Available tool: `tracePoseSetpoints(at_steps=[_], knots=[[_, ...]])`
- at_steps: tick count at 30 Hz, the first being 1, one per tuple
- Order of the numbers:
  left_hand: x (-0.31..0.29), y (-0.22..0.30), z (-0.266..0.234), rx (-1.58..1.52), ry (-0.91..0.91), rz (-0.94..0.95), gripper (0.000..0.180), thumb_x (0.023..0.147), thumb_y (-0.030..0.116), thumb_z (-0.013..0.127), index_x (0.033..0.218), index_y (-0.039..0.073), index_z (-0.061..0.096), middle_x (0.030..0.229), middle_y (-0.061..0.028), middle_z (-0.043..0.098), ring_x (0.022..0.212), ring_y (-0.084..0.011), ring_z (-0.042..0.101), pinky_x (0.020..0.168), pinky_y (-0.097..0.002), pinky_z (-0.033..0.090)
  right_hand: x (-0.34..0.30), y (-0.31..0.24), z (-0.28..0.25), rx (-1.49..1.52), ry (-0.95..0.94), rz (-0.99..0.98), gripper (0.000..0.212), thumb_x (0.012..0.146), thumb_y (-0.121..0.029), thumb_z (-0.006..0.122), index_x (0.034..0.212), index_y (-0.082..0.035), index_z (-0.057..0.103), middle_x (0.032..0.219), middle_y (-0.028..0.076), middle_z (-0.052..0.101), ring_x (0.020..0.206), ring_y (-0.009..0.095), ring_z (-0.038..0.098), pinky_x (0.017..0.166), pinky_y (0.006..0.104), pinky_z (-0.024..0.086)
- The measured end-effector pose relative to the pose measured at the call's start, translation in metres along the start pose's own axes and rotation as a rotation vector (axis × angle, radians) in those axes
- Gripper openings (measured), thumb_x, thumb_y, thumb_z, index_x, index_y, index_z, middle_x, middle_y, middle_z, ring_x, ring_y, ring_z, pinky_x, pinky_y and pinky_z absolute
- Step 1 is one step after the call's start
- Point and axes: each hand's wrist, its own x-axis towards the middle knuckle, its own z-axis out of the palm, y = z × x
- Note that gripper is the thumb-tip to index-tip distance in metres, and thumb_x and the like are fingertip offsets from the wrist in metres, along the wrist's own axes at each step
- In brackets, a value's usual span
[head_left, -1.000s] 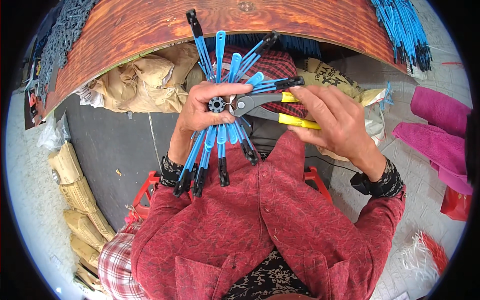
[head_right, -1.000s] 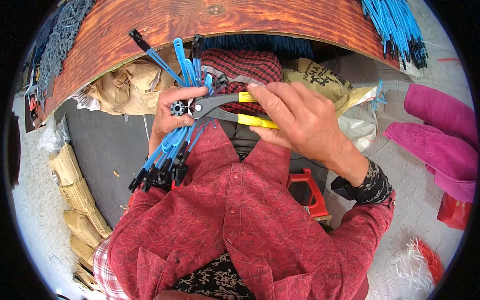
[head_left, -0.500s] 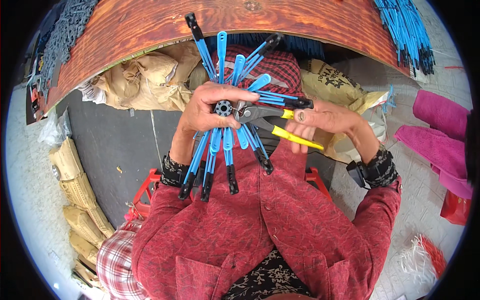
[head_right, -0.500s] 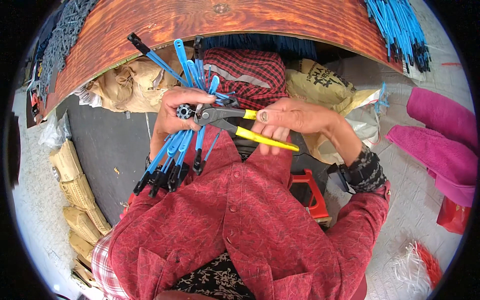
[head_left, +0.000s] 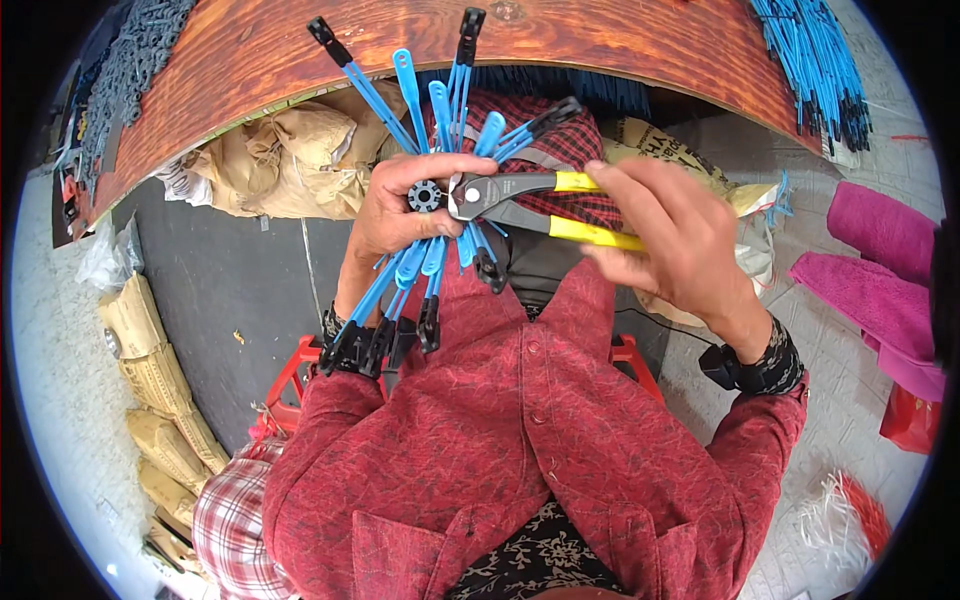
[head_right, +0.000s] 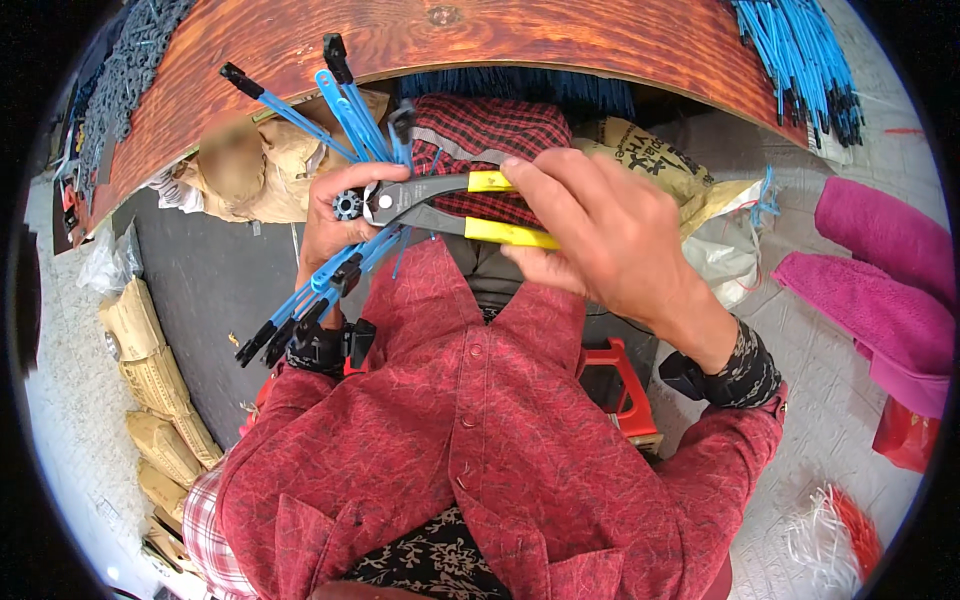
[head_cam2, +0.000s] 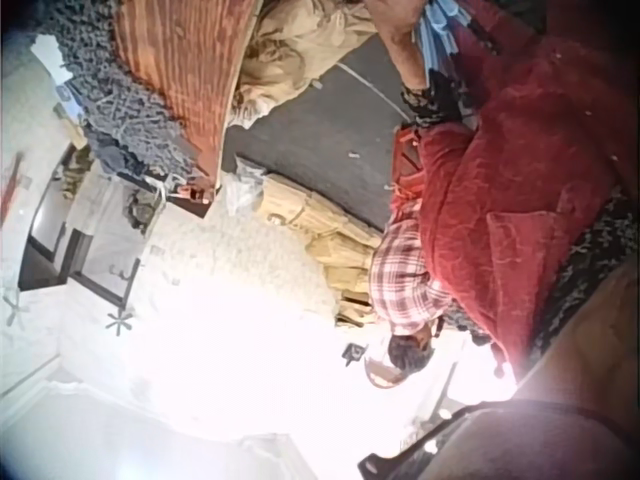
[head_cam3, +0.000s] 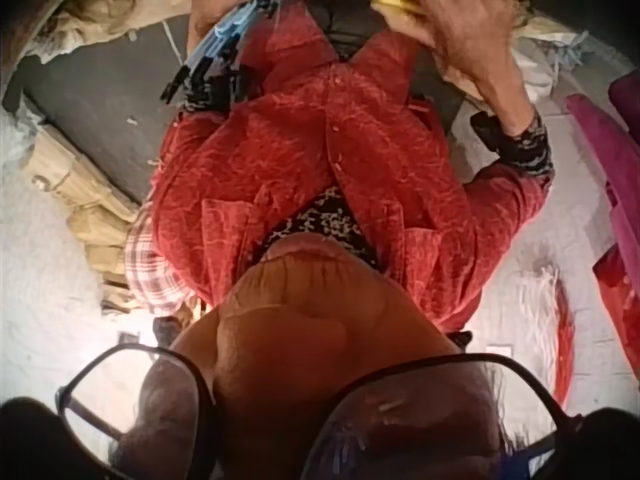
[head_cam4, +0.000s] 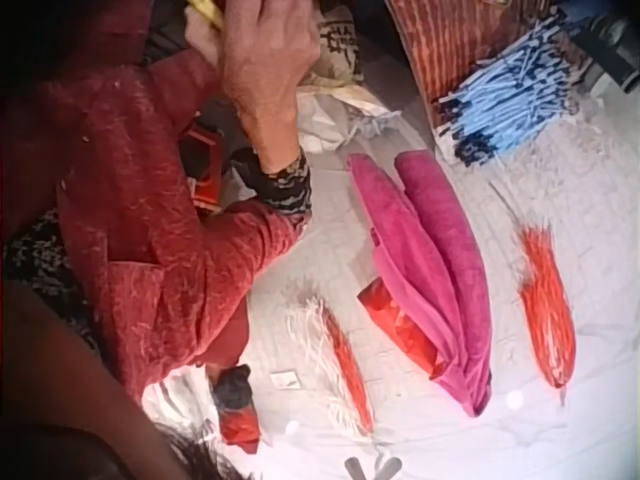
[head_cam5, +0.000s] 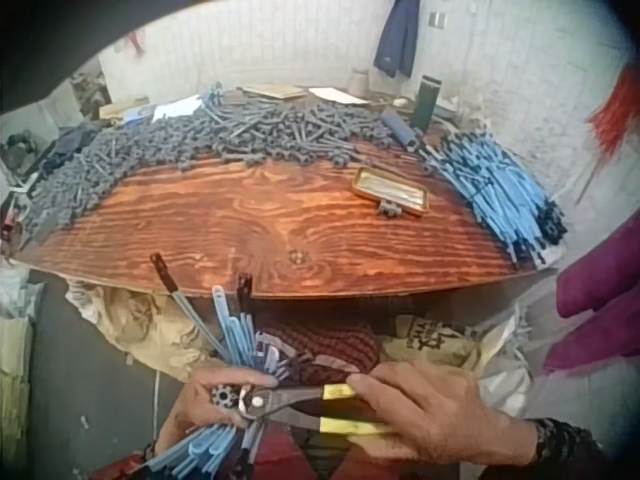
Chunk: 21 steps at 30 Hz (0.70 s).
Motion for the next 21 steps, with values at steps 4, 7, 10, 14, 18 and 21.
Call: tracePoseSetpoints(at_steps=[4,7,10,14,18,21], knots=[[0.003,0.0,-0.005,-0.075,-0.12,-0.059,0.068,0.066,0.035,0.09,0.121,0.001,0.071,0.099,-0.0074,0.075,0.087,-0.0146,0.07,0.076,-0.0289,0.052,0.005,0.02,0.01,1.367,-0.849,0.766,0.068,0.1,-0.048,0.039,0.113,0.014,0.064,0.087,0.018,0.073,0.061,0.026,0.07,0.064,0.0322,0.057],[0.008,0.0,-0.004,-0.051,-0.27,0.156,0.061,0.068,0.035,0.089,0.116,0.001,0.073,0.103,-0.0111,0.075,0.091,-0.0202,0.072,0.079,-0.032,0.054,-0.013,0.023,0.038,1.601,-0.924,0.77,0.061,0.103,-0.048,0.039,0.117,0.005,0.065,0.087,0.015,0.072,0.061,0.02,0.069,0.058,0.028,0.054],[0.008,0.003,-0.001,-0.025,-0.209,0.143,0.057,0.069,0.035,0.089,0.112,0.001,0.074,0.103,-0.012,0.075,0.092,-0.0211,0.072,0.081,-0.0319,0.054,-0.017,0.026,0.033,1.216,-0.677,0.694,0.047,0.101,-0.042,0.051,0.11,0.002,0.065,0.084,0.008,0.068,0.062,0.018,0.064,0.059,0.0297,0.05],[0.001,-0.002,-0.003,-0.061,-0.042,0.043,0.057,0.068,0.037,0.09,0.11,0.001,0.074,0.103,-0.0109,0.075,0.093,-0.0191,0.071,0.082,-0.0306,0.053,0.007,-0.005,0.003,0.671,-0.456,0.497,0.049,0.085,-0.027,0.077,0.121,-0.002,0.056,0.087,0.003,0.063,0.067,0.017,0.061,0.06,0.033,0.047],[-0.003,-0.001,-0.002,-0.055,0.04,0.013,0.054,0.07,0.034,0.089,0.11,0.001,0.074,0.103,-0.0099,0.075,0.093,-0.0162,0.07,0.083,-0.0292,0.052,0.0,-0.014,0.011,0.232,-0.14,0.171,0.068,0.077,-0.028,0.082,0.133,-0.005,0.052,0.1,0.007,0.063,0.077,0.024,0.064,0.066,0.0359,0.054],[-0.003,0.004,-0.003,-0.04,0.041,0.004,0.053,0.07,0.031,0.089,0.112,0.001,0.074,0.103,-0.0096,0.075,0.092,-0.0156,0.069,0.083,-0.0287,0.052,0.003,-0.011,0.015,-0.035,-0.03,0.036,0.065,0.078,-0.029,0.079,0.133,-0.004,0.056,0.106,0.008,0.062,0.083,0.024,0.066,0.069,0.036,0.056]])
